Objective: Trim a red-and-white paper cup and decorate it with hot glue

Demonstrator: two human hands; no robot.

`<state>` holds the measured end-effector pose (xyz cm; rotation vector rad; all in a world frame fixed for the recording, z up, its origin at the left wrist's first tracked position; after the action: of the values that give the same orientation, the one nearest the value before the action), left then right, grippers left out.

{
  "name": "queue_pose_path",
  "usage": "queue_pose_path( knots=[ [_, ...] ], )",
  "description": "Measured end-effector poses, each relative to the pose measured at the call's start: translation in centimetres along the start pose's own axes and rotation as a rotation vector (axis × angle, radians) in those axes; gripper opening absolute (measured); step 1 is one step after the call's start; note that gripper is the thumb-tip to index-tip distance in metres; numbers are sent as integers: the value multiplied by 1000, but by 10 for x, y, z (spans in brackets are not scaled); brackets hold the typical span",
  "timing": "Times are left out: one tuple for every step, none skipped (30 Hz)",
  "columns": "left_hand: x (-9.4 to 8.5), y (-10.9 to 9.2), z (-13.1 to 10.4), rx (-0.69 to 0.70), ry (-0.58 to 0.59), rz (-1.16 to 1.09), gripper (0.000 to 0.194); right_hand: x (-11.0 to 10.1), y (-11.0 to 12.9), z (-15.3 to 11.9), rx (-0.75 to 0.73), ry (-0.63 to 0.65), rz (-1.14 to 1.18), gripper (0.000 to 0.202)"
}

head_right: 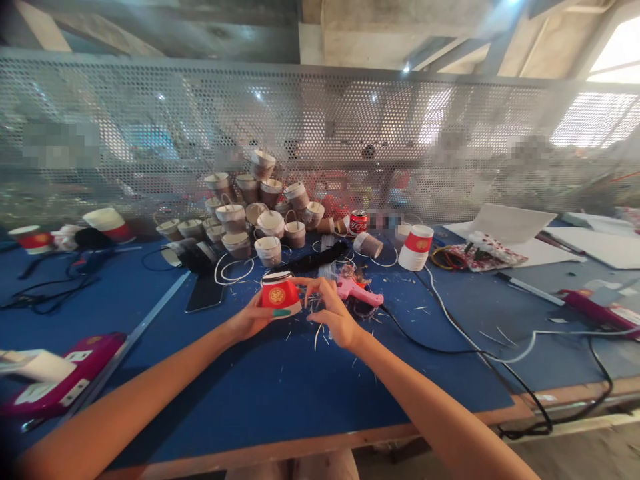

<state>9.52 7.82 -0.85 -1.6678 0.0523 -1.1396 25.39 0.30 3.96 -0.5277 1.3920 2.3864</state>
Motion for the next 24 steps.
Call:
queue_pose_path(
  knots=[
    [1,-1,0,-5,5,-2,62,-1,-3,1,4,-5,45,26],
    [3,-2,0,-9,12,-1,62,-1,-6,2,1,-7,89,26],
    [5,-3,0,-13,19,1,61,-2,-9,3,-2,-25,118,26],
    [6,-3,0,-17,27,3,61,-4,-12,3,-4,-62,137,26],
    [7,-3,0,-18,29,6,62,-6,-14,3,-8,-112,154,27],
    [6,-3,0,-17,24,7,62,-8,-16,3,-14,-166,170,28],
    [5,-3,1,-13,11,5,63,-10,-16,2,-23,-217,185,29],
    [4,-3,1,-7,-5,1,63,-11,-15,1,-36,-252,197,31],
    [3,-3,1,-2,-20,-4,63,-10,-14,-1,-51,-257,202,31],
    [2,-2,1,1,-26,-8,62,-8,-11,-2,-67,-229,197,30],
    [1,-2,1,1,-21,-13,61,-5,-7,-2,-81,-179,181,28],
    [1,-1,1,-4,-8,-16,60,-2,-3,-3,-89,-118,156,26],
    [1,0,1,-11,5,-19,60,1,1,-4,-90,-56,125,24],
    [1,0,1,-15,13,-20,60,4,4,-4,-86,-1,91,23],
    [0,1,1,-14,14,-19,59,6,6,-5,-80,43,58,22],
    [-1,1,1,-7,11,-17,59,8,9,-5,-75,78,29,21],
    [-2,1,1,4,5,-10,58,10,10,-5,-70,107,5,21],
    [-3,1,1,16,0,0,58,11,12,-5,-69,129,-11,21],
    [-3,0,2,25,-4,13,58,12,13,-5,-69,145,-22,21],
    [-3,0,2,30,-8,28,58,12,13,-5,-66,155,-25,22],
    [-2,0,2,31,-11,40,58,13,13,-5,-62,159,-22,23],
    [-2,0,2,29,-12,49,58,13,12,-5,-55,157,-12,23],
    [0,0,2,26,-11,54,57,13,11,-5,-49,148,2,24],
    [1,0,1,21,-5,54,56,12,10,-4,-40,135,20,25]
  ],
)
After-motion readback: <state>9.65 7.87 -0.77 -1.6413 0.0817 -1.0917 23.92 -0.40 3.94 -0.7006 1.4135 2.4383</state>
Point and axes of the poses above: each hand's wrist, its own z-axis towards the middle knuckle, its own x-axis out of the palm, y = z × x, the point moved 5 cm from there along z, towards the middle knuckle, and after that the axes turned 14 degrees about -z, right-handed, at the moved point
